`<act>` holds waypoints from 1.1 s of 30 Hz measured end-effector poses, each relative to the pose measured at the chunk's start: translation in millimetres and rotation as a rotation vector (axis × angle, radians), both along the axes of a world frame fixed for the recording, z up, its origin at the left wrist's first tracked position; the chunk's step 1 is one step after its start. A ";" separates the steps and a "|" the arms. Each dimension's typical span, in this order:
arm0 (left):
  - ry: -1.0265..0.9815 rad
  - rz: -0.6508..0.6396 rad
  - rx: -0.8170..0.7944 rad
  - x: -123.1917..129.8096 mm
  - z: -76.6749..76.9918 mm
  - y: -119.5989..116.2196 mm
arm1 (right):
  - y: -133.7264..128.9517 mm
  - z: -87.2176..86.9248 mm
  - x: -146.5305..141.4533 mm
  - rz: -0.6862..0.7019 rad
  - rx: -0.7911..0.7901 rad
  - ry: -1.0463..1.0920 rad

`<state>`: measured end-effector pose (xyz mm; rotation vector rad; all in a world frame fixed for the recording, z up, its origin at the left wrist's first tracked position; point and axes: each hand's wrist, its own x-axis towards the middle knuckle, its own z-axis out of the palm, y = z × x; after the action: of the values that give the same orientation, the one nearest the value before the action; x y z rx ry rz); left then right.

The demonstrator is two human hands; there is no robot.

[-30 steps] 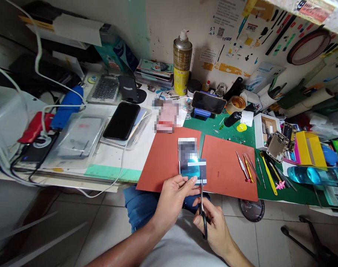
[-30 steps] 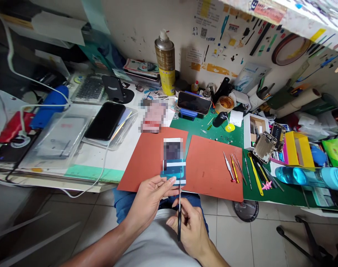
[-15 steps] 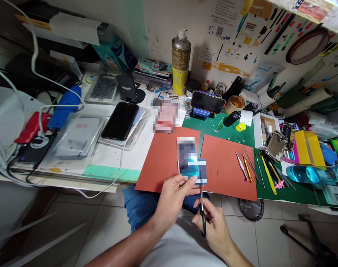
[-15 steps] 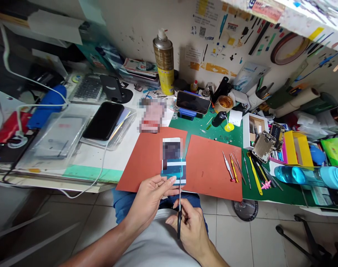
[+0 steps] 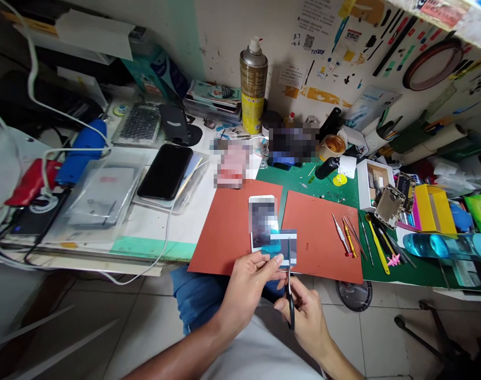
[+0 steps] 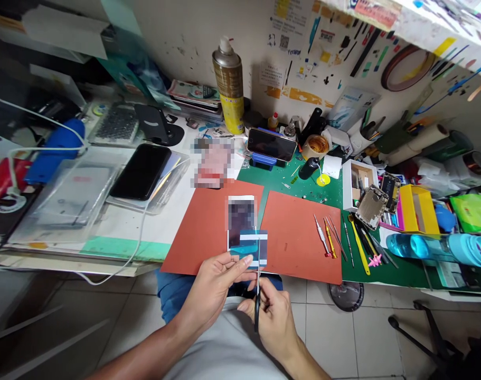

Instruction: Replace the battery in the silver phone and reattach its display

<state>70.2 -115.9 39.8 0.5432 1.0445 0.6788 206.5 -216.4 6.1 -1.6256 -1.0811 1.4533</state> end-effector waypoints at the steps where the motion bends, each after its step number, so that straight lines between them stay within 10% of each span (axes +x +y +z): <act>1: 0.004 0.003 -0.005 0.7 0.4 -0.3 | 0.2 -0.1 -0.1 -0.005 -0.001 -0.003; 33: 0.169 -0.149 0.069 26.4 5.1 24.7 | 33.7 14.8 43.3 -0.178 -0.041 -0.070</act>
<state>96.6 -91.2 45.0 0.7406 1.1286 0.5459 249.7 -182.7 20.9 -1.7659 -0.9239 1.3184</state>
